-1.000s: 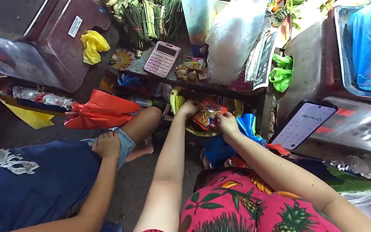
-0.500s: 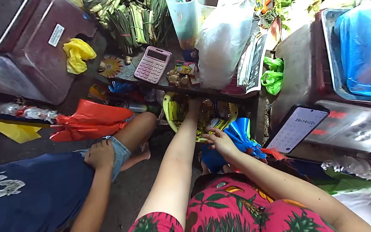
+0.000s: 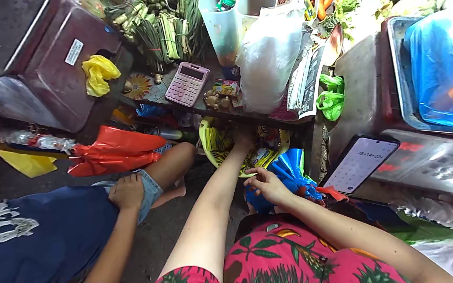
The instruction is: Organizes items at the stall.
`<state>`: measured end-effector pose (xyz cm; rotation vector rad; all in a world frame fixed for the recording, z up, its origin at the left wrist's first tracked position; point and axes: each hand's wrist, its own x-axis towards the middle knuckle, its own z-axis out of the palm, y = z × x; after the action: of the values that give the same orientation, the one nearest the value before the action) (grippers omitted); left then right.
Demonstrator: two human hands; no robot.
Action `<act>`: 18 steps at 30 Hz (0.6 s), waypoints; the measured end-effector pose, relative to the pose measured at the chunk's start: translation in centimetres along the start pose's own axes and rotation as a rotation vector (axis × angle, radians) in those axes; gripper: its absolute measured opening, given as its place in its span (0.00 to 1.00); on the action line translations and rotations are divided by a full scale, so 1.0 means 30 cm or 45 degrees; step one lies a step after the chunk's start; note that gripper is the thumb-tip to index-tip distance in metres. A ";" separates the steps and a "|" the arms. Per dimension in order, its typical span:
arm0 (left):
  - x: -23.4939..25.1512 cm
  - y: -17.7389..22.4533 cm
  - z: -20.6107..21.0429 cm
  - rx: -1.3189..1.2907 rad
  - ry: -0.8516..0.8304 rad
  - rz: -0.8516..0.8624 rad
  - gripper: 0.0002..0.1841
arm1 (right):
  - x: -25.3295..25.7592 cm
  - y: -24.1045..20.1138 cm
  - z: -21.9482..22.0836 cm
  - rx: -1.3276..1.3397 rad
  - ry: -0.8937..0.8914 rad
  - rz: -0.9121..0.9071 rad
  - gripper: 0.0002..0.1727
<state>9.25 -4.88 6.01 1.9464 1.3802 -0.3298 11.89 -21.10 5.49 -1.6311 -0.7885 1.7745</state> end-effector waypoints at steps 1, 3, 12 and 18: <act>0.002 -0.006 -0.003 0.047 -0.014 0.016 0.30 | 0.000 -0.001 0.001 -0.008 -0.012 -0.005 0.19; 0.003 -0.013 -0.005 0.113 -0.029 0.052 0.29 | -0.004 -0.001 0.004 -0.017 -0.036 -0.021 0.18; 0.144 -0.203 0.142 0.205 0.290 0.120 0.35 | 0.069 -0.144 0.044 -0.564 0.258 0.027 0.33; -0.046 -0.131 -0.049 0.149 -0.095 -0.123 0.38 | 0.243 -0.212 0.119 -0.101 0.678 0.245 0.37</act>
<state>4.89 -4.19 6.27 1.9443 1.4374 -0.5348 8.05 -11.52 5.89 -2.1605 -0.4681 1.3326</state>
